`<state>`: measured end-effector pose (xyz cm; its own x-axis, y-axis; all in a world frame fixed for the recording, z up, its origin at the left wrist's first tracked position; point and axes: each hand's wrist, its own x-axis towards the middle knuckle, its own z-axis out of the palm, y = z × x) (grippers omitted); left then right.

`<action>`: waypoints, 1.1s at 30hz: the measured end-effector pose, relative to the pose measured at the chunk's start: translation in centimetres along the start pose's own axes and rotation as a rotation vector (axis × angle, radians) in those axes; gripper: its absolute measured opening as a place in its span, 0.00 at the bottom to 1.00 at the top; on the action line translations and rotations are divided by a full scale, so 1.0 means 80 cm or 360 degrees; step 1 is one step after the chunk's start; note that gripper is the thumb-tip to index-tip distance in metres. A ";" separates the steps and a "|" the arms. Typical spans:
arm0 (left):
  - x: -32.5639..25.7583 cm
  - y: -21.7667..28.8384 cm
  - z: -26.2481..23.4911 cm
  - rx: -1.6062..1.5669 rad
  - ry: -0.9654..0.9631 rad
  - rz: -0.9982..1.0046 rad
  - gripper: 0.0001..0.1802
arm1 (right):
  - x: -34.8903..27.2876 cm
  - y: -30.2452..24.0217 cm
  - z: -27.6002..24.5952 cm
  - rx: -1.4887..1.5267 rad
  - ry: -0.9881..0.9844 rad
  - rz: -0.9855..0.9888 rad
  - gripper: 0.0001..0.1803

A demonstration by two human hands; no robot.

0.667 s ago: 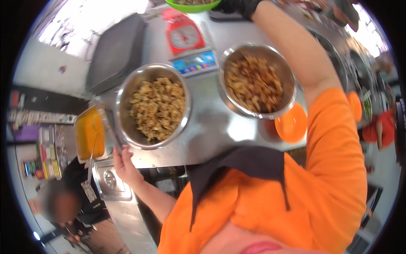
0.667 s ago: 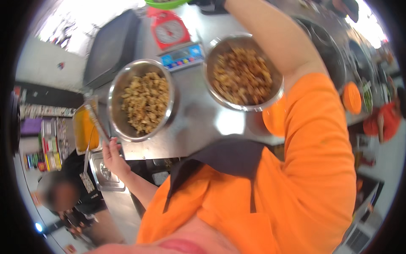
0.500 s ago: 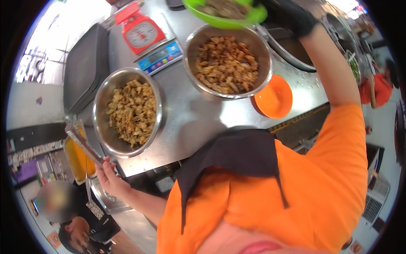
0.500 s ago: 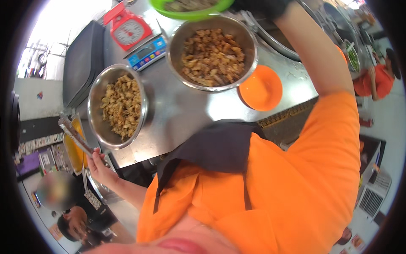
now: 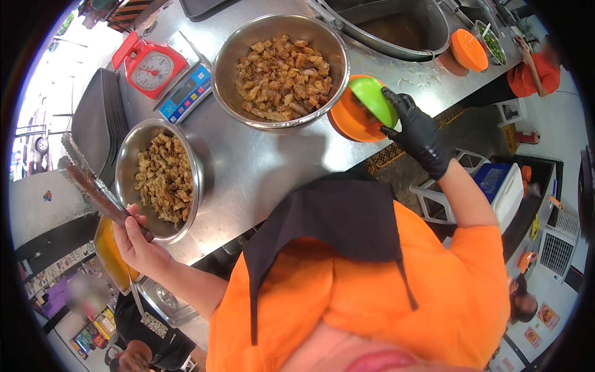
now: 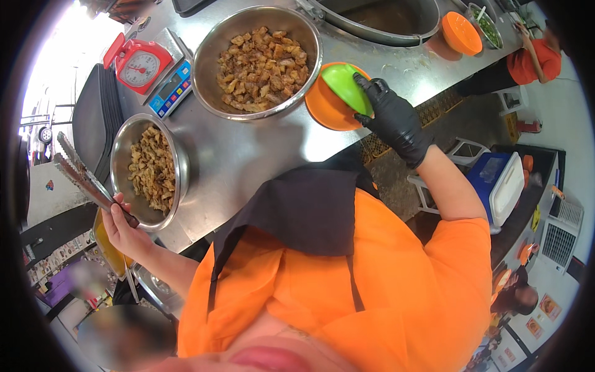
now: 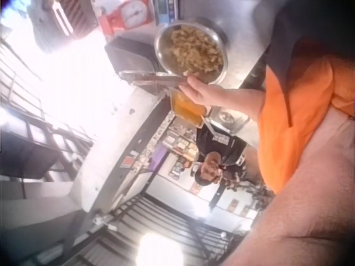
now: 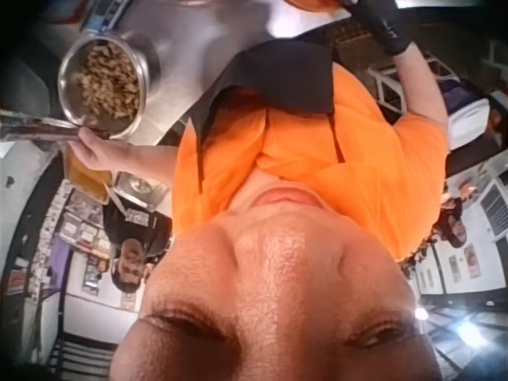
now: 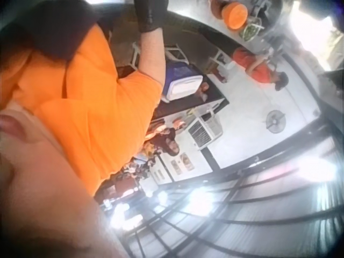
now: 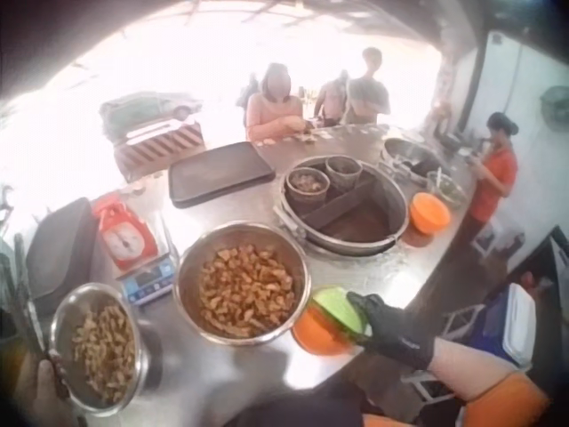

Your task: The person assembles multiple noodle bowls at a food stall. They scoop rice into bowls, add broth, meat, and chopped green onions, then place the finished bowls on the counter. The person also weighs portions of meat on a scale and transfers them into bowls.

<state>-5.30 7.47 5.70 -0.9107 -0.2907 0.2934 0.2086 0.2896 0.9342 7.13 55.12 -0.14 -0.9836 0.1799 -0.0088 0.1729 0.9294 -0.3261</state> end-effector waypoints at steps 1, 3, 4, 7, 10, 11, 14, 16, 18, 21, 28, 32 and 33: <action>-0.001 -0.001 -0.002 0.0009 0.0003 0.0004 0.12 | -0.005 0.002 0.004 -0.0115 0.0045 -0.0106 0.41; -0.006 0.000 -0.010 0.0030 0.0019 0.0012 0.12 | -0.012 0.010 0.007 -0.0311 0.0098 -0.0229 0.41; -0.010 0.003 -0.015 0.0067 0.0046 -0.0010 0.12 | -0.012 0.015 0.006 -0.0392 0.0107 -0.0248 0.40; -0.021 0.004 -0.033 0.0160 0.0119 -0.0064 0.12 | -0.019 0.024 -0.009 0.0426 0.0325 0.0106 0.40; -0.029 -0.007 -0.051 0.0138 0.0162 -0.0093 0.13 | -0.028 0.036 -0.019 0.1422 0.0239 0.0567 0.38; -0.030 -0.010 -0.053 0.0075 0.0171 -0.0100 0.13 | -0.029 0.037 -0.021 0.1691 0.0139 0.0704 0.37; -0.027 0.008 -0.052 -0.0039 0.0187 -0.0003 0.13 | -0.007 -0.076 -0.024 0.1729 -0.0789 0.0709 0.29; -0.027 0.018 -0.050 -0.0109 0.0141 0.0042 0.13 | 0.012 -0.112 0.033 0.2032 -0.1212 0.0555 0.25; -0.024 0.028 -0.045 -0.0177 0.0030 0.0062 0.13 | 0.032 -0.154 0.099 0.1952 -0.1433 0.0526 0.22; -0.037 0.041 -0.031 -0.0158 -0.0026 0.0051 0.13 | 0.060 -0.212 0.169 0.1800 -0.1605 0.0376 0.19; -0.055 0.065 0.075 0.0090 -0.0618 -0.0033 0.24 | 0.062 -0.163 0.122 0.1149 -0.1576 -0.0110 0.34; -0.037 0.088 0.136 0.0302 -0.0987 0.0236 0.25 | 0.025 -0.003 0.038 0.0950 -0.0286 -0.0394 0.20; -0.022 0.113 0.176 0.0539 -0.1046 0.0458 0.25 | 0.019 0.012 -0.019 0.1128 -0.0221 0.0110 0.24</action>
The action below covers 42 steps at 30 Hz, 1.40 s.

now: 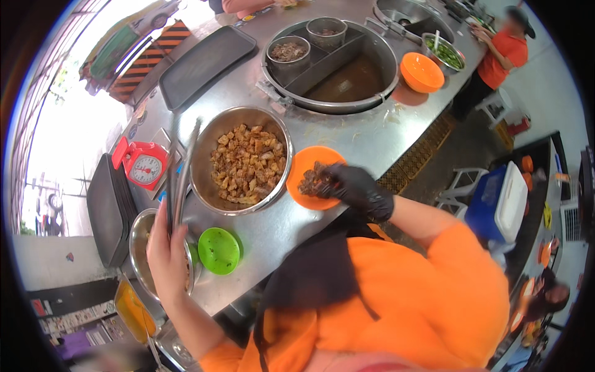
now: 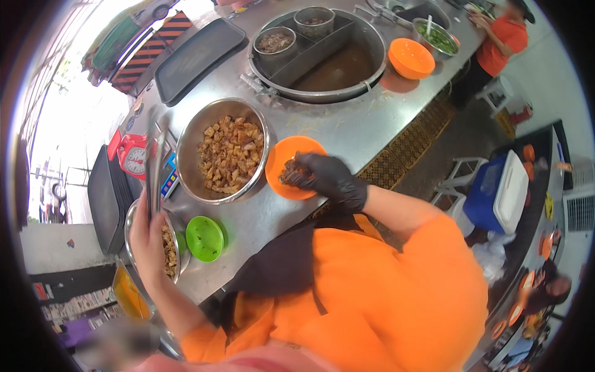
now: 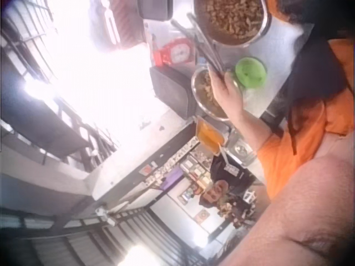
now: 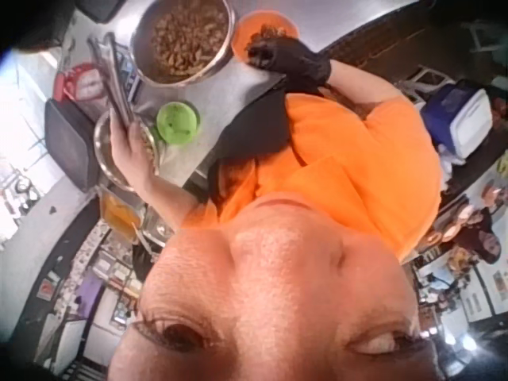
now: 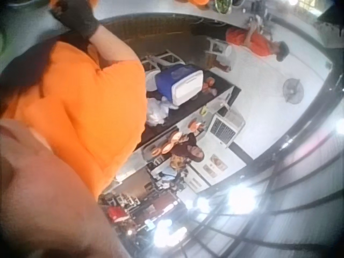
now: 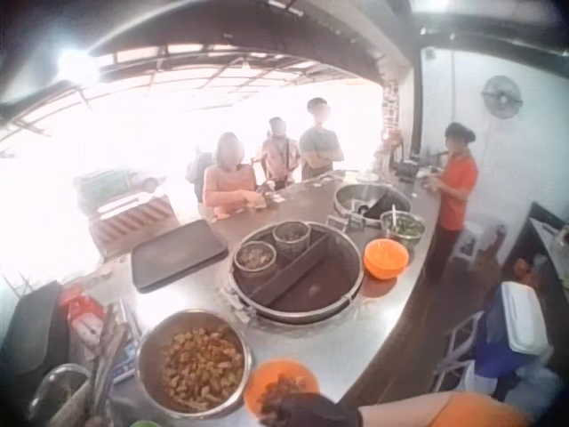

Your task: The person assembles multiple noodle bowls at a food stall. They scoop rice into bowls, add broth, meat, and chopped green onions, then place the finished bowls on the counter. The person also weighs portions of meat on a scale and transfers them into bowls.

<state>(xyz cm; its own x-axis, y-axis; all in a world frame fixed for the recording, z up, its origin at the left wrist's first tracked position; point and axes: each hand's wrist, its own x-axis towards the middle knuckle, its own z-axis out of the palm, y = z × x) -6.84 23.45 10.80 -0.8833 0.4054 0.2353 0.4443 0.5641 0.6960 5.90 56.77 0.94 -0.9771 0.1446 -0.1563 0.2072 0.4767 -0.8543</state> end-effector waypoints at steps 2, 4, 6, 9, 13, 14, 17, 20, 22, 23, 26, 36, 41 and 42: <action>0.084 0.048 0.031 0.0428 -0.0140 0.0260 0.23 | 0.000 0.067 -0.031 -0.0657 0.0424 0.0141 0.33; 0.178 0.076 0.061 0.0832 -0.0258 0.0416 0.19 | 0.032 0.159 -0.005 -0.0238 0.0167 0.0040 0.33; 0.275 0.102 0.118 0.1162 -0.0265 0.0614 0.19 | 0.057 0.197 0.011 0.0355 -0.0051 -0.0086 0.31; 0.410 0.156 0.235 0.1569 -0.0572 0.0401 0.11 | 0.073 0.149 -0.029 0.0873 -0.0580 0.0558 0.25; 0.503 0.175 0.366 0.1759 -0.0955 0.0014 0.17 | 0.088 0.183 -0.056 0.0866 -0.0506 0.0348 0.24; 0.503 0.152 0.373 0.1582 -0.0923 -0.0098 0.15 | 0.089 0.195 -0.061 0.0896 -0.0532 0.0253 0.24; 0.501 0.062 0.461 0.1431 -0.0729 -0.0066 0.18 | 0.079 0.193 -0.110 0.0920 -0.0517 0.0383 0.25; 0.485 0.061 0.488 0.1395 -0.0713 0.0008 0.18 | 0.070 0.199 -0.155 0.0975 -0.0531 0.0451 0.27; 0.468 0.117 0.441 0.1287 -0.0734 -0.0014 0.21 | 0.072 0.168 -0.183 0.0925 -0.0560 0.0493 0.27; 0.436 0.165 0.389 0.1355 -0.0683 0.0195 0.24 | 0.073 0.146 -0.196 0.0938 -0.0516 0.0535 0.27; 0.339 0.182 0.252 0.1390 -0.0226 0.0496 0.25 | 0.089 0.123 -0.203 0.0828 -0.0668 0.0291 0.25; -0.115 -0.128 -0.235 0.1518 -0.0100 -0.1107 0.20 | 0.155 0.000 -0.060 0.0664 -0.1112 -0.0344 0.28; -0.333 -0.294 -0.332 0.1693 0.0234 -0.2174 0.23 | 0.155 -0.117 0.112 0.0229 -0.1248 -0.0966 0.26; -0.372 -0.339 -0.346 0.1764 0.0347 -0.2174 0.26 | 0.145 -0.149 0.152 0.0539 -0.1358 -0.0575 0.25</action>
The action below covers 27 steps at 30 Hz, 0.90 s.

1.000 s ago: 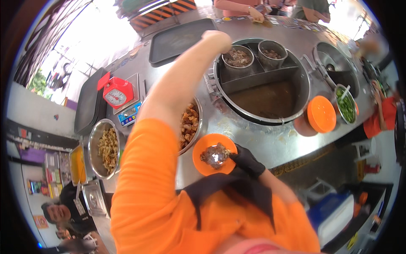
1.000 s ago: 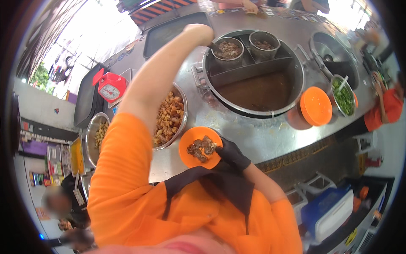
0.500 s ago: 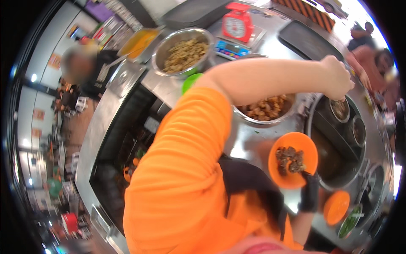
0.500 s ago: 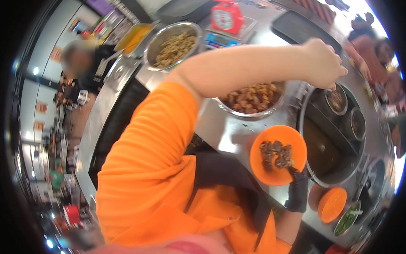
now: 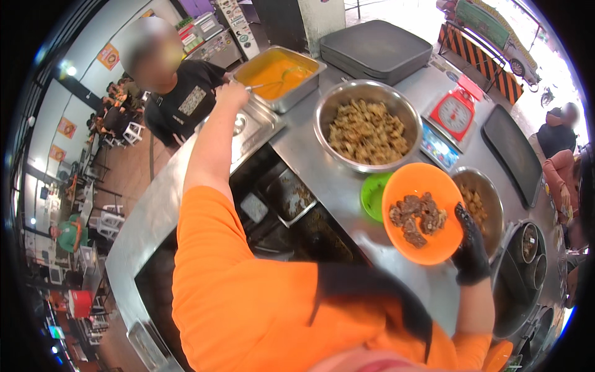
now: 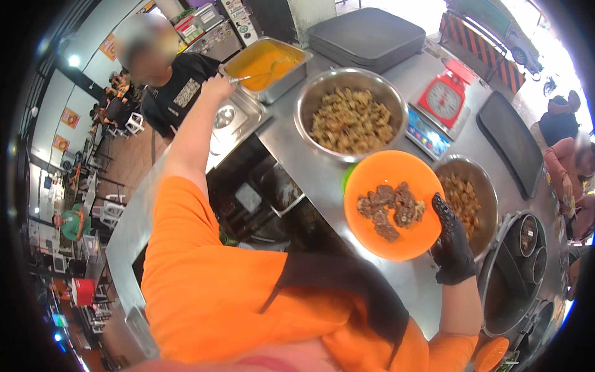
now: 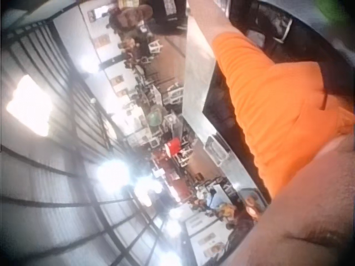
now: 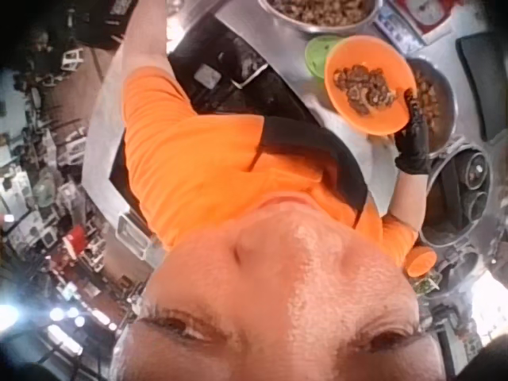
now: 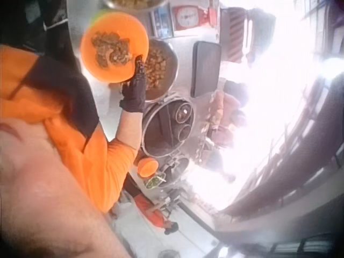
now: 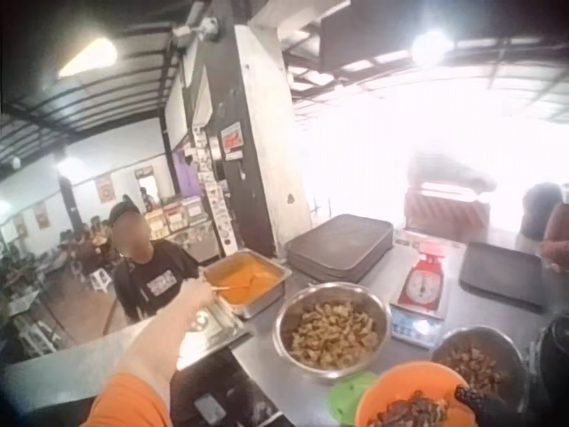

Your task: The person assembles multiple noodle bowls at a food stall. They scoop rice into bowls, add broth, meat, and chopped green onions, then place the finished bowls on the counter. The person also weighs portions of meat on a scale and transfers them into bowls.

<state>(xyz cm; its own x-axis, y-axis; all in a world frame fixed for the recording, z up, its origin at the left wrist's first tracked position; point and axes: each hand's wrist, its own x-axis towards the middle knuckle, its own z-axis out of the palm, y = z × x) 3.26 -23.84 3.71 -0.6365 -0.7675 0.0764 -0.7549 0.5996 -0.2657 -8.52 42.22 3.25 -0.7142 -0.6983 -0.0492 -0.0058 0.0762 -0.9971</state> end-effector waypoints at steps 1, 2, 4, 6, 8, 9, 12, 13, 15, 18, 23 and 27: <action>-0.005 0.011 0.030 0.0103 0.0029 0.0051 0.26 | 0.012 -0.008 0.010 0.0428 0.0035 0.0269 0.24; 0.020 -0.002 0.036 0.0020 0.0021 0.0119 0.23 | 0.040 -0.024 0.042 0.0398 0.0005 0.0205 0.24; 0.035 -0.001 0.044 -0.0088 -0.0098 0.0274 0.20 | 0.106 -0.057 0.106 0.0574 -0.0048 0.0225 0.25; 0.054 -0.004 0.055 -0.0066 -0.0089 0.0436 0.15 | 0.156 -0.059 0.136 0.0568 0.0009 0.0202 0.26; 0.056 0.001 0.030 -0.0080 -0.0092 0.0528 0.14 | 0.199 -0.044 0.158 0.0518 0.0081 0.0046 0.26; 0.053 -0.005 0.009 -0.0080 -0.0085 0.0558 0.14 | 0.221 -0.040 0.167 0.0498 0.0102 -0.0042 0.26; 0.070 -0.034 -0.019 0.0116 0.0305 0.0620 0.11 | 0.274 -0.048 0.205 0.0421 0.0048 -0.0323 0.23; 0.075 -0.042 -0.018 0.0144 0.0367 0.0617 0.10 | 0.291 -0.053 0.218 0.0500 0.0079 -0.0248 0.23; 0.086 -0.049 0.003 0.0169 0.0510 0.0641 0.09 | 0.332 -0.071 0.242 0.0946 0.0284 0.0406 0.22; 0.091 -0.035 0.034 0.0165 0.0443 0.0546 0.10 | 0.384 -0.047 0.262 0.1004 0.0114 0.0432 0.27; 0.060 -0.008 0.038 -0.0221 0.0019 0.0535 0.12 | 0.462 0.013 0.262 0.1086 0.0109 0.0558 0.30; 0.057 -0.022 0.006 -0.0310 -0.0307 0.0369 0.16 | 0.481 0.012 0.277 0.1058 0.0189 0.0523 0.30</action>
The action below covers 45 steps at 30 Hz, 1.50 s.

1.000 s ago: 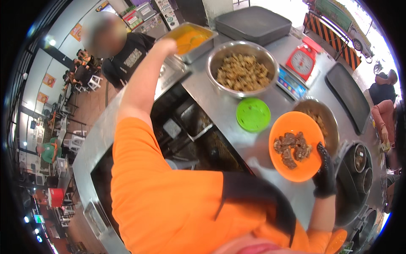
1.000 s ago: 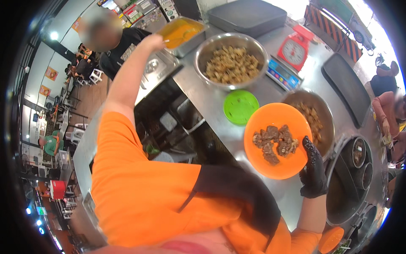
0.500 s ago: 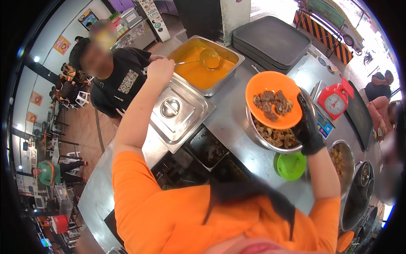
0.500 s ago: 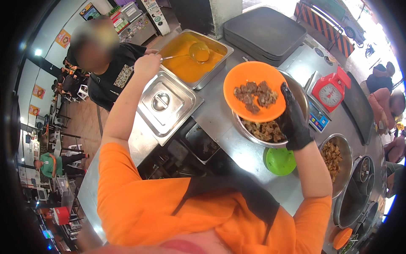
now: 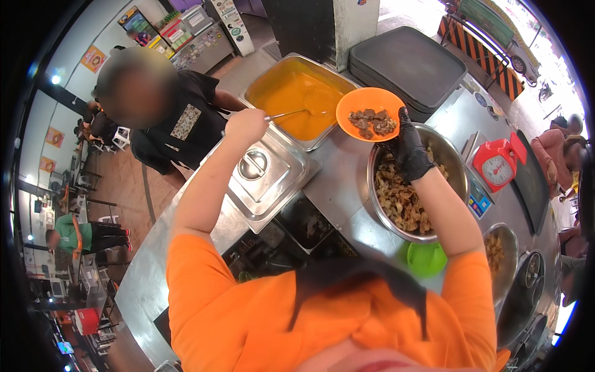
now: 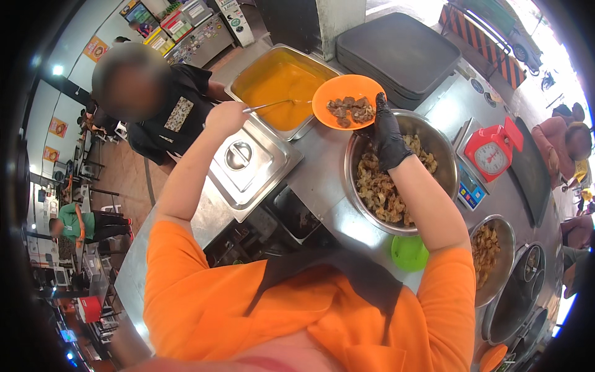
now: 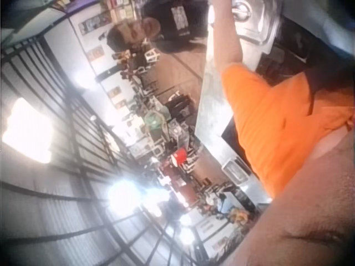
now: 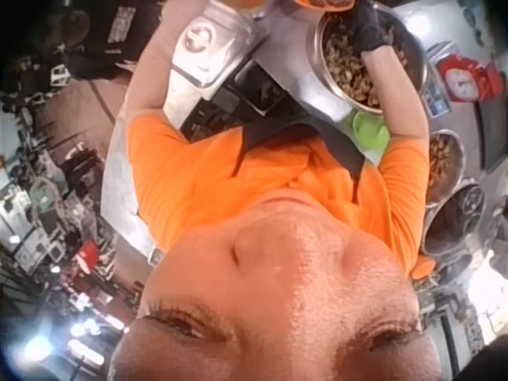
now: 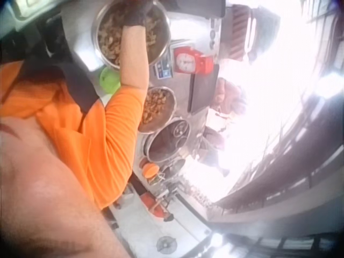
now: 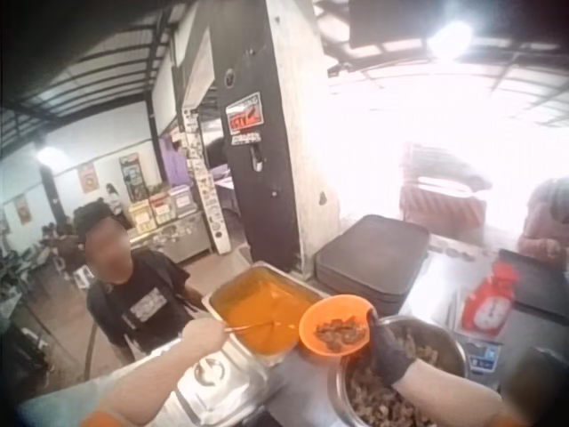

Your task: The person assembles multiple noodle bowls at a food stall. They scoop rice into bowls, add broth, meat, and chopped green onions, then place the finished bowls on the counter. The person also weighs portions of meat on a scale and transfers them into bowls.

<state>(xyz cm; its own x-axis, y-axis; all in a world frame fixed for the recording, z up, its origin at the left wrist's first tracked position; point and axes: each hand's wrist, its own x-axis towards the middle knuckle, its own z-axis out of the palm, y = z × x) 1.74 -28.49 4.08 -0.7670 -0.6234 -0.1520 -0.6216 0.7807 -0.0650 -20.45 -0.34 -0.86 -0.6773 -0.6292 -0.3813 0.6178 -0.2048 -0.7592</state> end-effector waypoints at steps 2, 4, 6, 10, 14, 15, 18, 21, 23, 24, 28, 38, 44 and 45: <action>-0.007 0.002 -0.023 0.0007 -0.0004 0.0026 0.16 | 0.019 0.003 -0.007 0.0000 -0.0006 -0.0027 0.30; -0.013 -0.003 -0.036 0.0003 0.0066 0.0076 0.15 | 0.023 -0.004 -0.004 -0.0146 -0.0026 0.0035 0.31; -0.020 -0.006 -0.053 0.0026 0.0140 0.0079 0.15 | 0.031 -0.005 -0.003 -0.0242 -0.0027 0.0037 0.32; -0.045 -0.003 -0.115 0.0050 0.0195 0.0053 0.15 | 0.047 -0.003 0.010 -0.0270 0.0006 -0.0057 0.30; -0.060 0.001 -0.144 0.0058 0.0285 0.0151 0.18 | 0.058 0.000 0.023 -0.0224 -0.0008 -0.0030 0.28; -0.066 0.010 -0.153 0.0071 0.0293 0.0148 0.18 | 0.062 0.000 0.026 -0.0302 -0.0052 -0.0045 0.29; -0.075 0.017 -0.140 0.0093 0.0484 0.0212 0.18 | 0.068 0.009 0.045 0.0287 -0.0287 0.0002 0.30; -0.083 0.032 -0.114 0.0204 0.0666 0.0266 0.17 | 0.082 0.023 0.040 0.0240 -0.0351 -0.0135 0.31; -0.093 0.030 -0.099 0.0369 0.1008 0.0445 0.16 | 0.069 0.020 0.055 0.0034 -0.0183 -0.0100 0.31; -0.096 0.030 -0.093 0.0445 0.1183 0.0537 0.16 | 0.063 0.018 0.061 -0.0073 -0.0096 -0.0086 0.31; -0.100 0.022 -0.084 0.0531 0.1569 0.0568 0.17 | 0.052 0.018 0.065 -0.0020 -0.0073 -0.0092 0.33; -0.030 -0.027 -0.101 -0.0449 0.0249 -0.0001 0.18 | 0.047 -0.006 0.024 -0.0150 -0.0191 0.0016 0.33; 0.014 -0.006 0.019 0.0685 0.0700 0.0143 0.12 | 0.032 -0.030 0.004 -0.0227 -0.0088 -0.0041 0.29; 0.013 0.002 0.025 0.0645 0.0765 0.0223 0.11 | 0.031 -0.032 0.002 -0.0205 -0.0064 -0.0057 0.27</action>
<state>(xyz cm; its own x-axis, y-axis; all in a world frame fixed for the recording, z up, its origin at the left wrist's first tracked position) 1.17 -28.89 1.97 -0.8808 -0.3913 0.2667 -0.4731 0.7524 -0.4584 -23.66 -1.52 0.27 -0.6798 -0.6532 -0.3334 0.5354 -0.1314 -0.8343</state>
